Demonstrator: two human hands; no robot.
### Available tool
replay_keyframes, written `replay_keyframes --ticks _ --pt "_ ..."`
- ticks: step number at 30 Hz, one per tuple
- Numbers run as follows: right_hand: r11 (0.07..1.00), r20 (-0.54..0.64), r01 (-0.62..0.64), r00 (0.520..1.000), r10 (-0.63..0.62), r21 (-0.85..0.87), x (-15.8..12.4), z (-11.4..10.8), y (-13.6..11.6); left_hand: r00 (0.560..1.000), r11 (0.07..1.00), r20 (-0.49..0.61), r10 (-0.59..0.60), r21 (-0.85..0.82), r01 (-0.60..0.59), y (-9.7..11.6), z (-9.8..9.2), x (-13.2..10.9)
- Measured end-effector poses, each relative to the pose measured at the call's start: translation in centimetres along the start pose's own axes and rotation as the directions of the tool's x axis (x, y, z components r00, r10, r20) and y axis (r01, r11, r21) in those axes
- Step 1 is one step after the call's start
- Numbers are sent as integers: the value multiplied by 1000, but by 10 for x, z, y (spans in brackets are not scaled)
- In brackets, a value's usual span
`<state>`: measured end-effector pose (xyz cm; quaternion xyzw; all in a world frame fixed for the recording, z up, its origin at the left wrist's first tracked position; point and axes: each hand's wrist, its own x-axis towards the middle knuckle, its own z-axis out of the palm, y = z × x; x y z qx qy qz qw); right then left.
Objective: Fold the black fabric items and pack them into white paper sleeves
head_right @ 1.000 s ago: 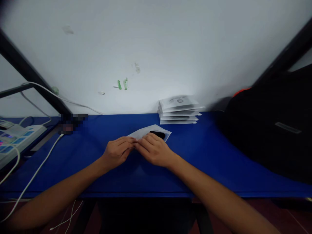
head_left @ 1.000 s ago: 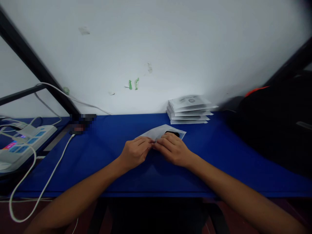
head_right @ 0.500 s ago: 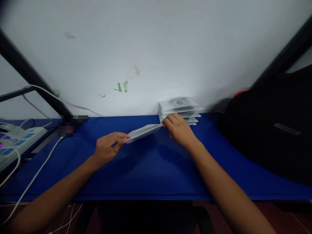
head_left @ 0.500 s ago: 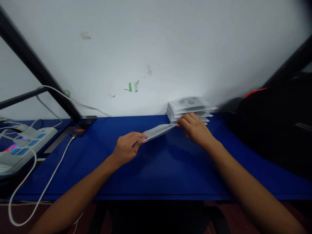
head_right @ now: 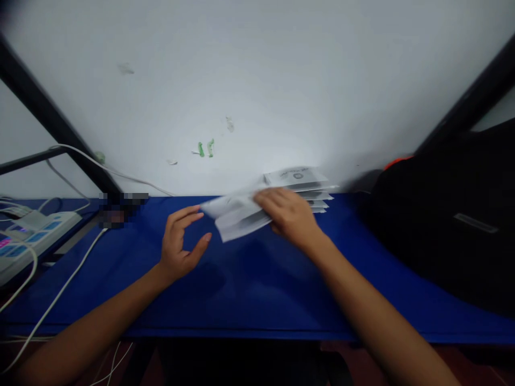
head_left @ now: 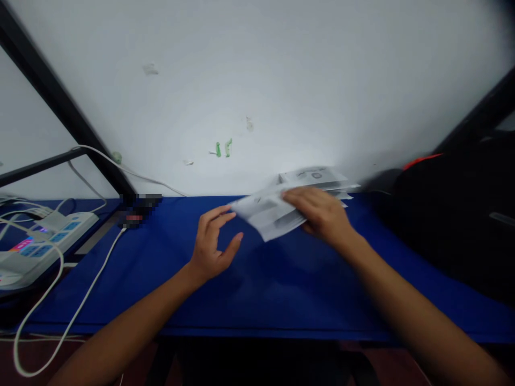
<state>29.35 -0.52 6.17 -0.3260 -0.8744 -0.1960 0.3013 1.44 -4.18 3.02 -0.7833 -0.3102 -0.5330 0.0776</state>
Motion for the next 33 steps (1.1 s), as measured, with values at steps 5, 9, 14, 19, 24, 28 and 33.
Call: replay_keyframes --ticks 5,9,14,19,24,28,33 --pt "901 -127 -299 954 272 -316 6 -21 63 971 991 218 -101 -59 117 -10 8 -7" --pt "886 142 -236 939 314 -398 -13 3 107 842 976 521 -140 -70 205 -12 18 -19" --pt "881 216 -234 914 343 -411 -29 26 126 712 960 683 -166 -52 274 -19 24 -26" --pt "894 186 -251 923 336 -370 -25 20 123 720 964 674 -164 -46 263 -23 24 -27" --pt "942 107 -237 958 268 -238 -13 14 82 718 970 679 -153 -36 241 -24 25 -26" --pt "994 111 -111 988 109 11 -3 28 27 732 986 672 -118 -5 164 -39 28 -23" --pt "965 331 -104 943 18 242 -7 69 -22 673 986 721 -167 105 132 -60 42 -22"
